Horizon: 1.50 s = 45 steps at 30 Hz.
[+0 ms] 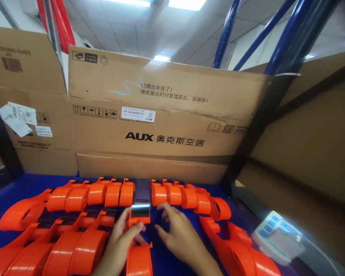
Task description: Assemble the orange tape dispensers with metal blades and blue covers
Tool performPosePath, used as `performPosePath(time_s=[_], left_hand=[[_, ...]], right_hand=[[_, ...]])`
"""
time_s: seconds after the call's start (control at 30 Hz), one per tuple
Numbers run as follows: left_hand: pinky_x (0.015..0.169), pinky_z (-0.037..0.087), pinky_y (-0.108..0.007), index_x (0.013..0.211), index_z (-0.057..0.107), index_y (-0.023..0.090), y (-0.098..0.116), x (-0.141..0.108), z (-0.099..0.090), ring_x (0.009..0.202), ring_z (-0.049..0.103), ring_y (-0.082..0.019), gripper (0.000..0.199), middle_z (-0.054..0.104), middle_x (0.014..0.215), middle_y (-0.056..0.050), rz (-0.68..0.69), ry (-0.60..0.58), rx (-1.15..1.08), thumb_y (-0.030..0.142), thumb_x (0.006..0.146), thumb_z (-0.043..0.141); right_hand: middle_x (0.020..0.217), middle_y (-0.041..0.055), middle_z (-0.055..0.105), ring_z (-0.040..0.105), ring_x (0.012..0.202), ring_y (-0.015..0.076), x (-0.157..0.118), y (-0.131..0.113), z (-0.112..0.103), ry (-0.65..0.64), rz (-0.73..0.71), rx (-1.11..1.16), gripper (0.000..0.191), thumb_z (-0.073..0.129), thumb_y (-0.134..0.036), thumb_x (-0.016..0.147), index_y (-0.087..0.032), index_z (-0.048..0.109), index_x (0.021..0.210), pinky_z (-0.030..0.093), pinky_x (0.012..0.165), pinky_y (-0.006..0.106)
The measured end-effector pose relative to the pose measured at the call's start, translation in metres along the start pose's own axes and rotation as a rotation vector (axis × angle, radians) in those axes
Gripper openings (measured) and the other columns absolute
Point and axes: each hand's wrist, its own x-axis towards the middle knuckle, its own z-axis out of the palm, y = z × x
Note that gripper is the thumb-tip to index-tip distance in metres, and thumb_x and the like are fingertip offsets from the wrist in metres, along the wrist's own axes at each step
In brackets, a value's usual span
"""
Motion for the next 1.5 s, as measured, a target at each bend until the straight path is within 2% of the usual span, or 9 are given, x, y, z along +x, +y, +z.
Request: performPosePath(time_s=[0.13,0.23,0.3,0.43,0.57,0.77,1.0,1.27,1.5], left_hand=[[0.062,0.059,-0.031,0.111,0.064,0.022,0.002,0.000,0.002,0.051,0.065,-0.013,0.035,0.069,0.080,0.003,0.011,-0.030,0.015,0.042,0.085,0.075],[0.063,0.060,-0.032,0.111,0.065,0.022,0.003,0.000,0.002,0.050,0.063,-0.013,0.035,0.068,0.079,0.003,0.017,-0.025,0.030,0.043,0.086,0.075],[0.063,0.060,-0.031,0.111,0.065,0.022,0.003,0.000,0.001,0.051,0.062,-0.012,0.035,0.069,0.080,0.002,0.021,-0.016,0.028,0.043,0.085,0.075],[0.059,0.058,-0.029,0.111,0.065,0.022,0.005,0.000,0.001,0.052,0.062,-0.013,0.037,0.070,0.081,0.001,0.025,-0.015,0.017,0.042,0.084,0.077],[0.058,0.055,-0.027,0.111,0.066,0.021,0.008,-0.001,0.002,0.055,0.062,-0.013,0.035,0.070,0.081,0.001,0.048,-0.023,0.029,0.041,0.085,0.076],[0.058,0.055,-0.026,0.112,0.065,0.021,0.008,-0.003,0.003,0.058,0.063,-0.013,0.033,0.069,0.082,0.001,0.060,-0.023,0.015,0.040,0.086,0.075],[0.065,0.058,-0.028,0.112,0.063,0.020,0.012,-0.005,0.002,0.063,0.066,-0.014,0.029,0.068,0.086,0.000,0.089,-0.020,0.079,0.040,0.091,0.070],[0.063,0.057,-0.029,0.111,0.064,0.020,0.010,-0.004,0.002,0.064,0.066,-0.017,0.032,0.068,0.085,-0.001,0.076,-0.008,0.068,0.043,0.090,0.071],[0.062,0.057,-0.028,0.105,0.069,0.020,0.012,-0.003,0.003,0.066,0.066,-0.018,0.034,0.070,0.083,-0.002,0.105,0.000,0.035,0.046,0.085,0.076]], right_hand=[[0.083,0.0010,0.069,0.066,0.073,0.0203,0.003,-0.001,-0.001,0.079,0.004,0.324,0.023,0.066,-0.030,0.093,-0.022,0.058,0.113,0.050,0.068,0.030],[0.085,0.0026,0.070,0.066,0.076,0.0209,0.004,-0.002,-0.002,0.094,-0.008,0.419,0.020,0.064,-0.041,0.096,-0.021,0.065,0.099,0.052,0.071,0.030],[0.090,0.0046,0.072,0.067,0.085,0.0233,0.004,-0.004,-0.004,0.091,-0.024,0.424,0.024,0.060,-0.044,0.099,-0.021,0.068,0.099,0.053,0.078,0.032],[0.106,0.0065,0.072,0.067,0.102,0.0250,0.003,-0.008,-0.006,0.082,-0.066,0.432,0.029,0.050,-0.042,0.105,-0.023,0.064,0.122,0.050,0.096,0.037],[0.110,0.0046,0.069,0.066,0.095,0.0211,-0.001,-0.012,-0.007,0.043,-0.041,0.465,0.031,0.045,-0.039,0.107,-0.026,0.046,0.135,0.052,0.090,0.035],[0.103,0.0017,0.061,0.061,0.096,0.0199,-0.007,-0.021,-0.010,0.016,-0.033,0.438,0.013,0.043,-0.038,0.107,-0.026,0.044,0.111,0.051,0.089,0.034],[0.082,-0.0012,0.058,0.057,0.075,0.0168,-0.002,-0.015,-0.002,0.009,-0.085,0.438,0.023,0.041,-0.042,0.109,-0.024,0.053,0.101,0.046,0.070,0.027],[0.083,-0.0008,0.062,0.065,0.076,0.0173,-0.002,-0.013,0.010,0.152,-0.028,0.674,0.024,0.057,-0.047,0.101,-0.025,0.047,0.098,0.051,0.069,0.027],[0.076,-0.0019,0.058,0.057,0.068,0.0152,-0.005,-0.024,0.005,0.091,-0.089,0.493,0.021,0.054,-0.038,0.103,-0.024,0.049,0.088,0.047,0.065,0.026]])
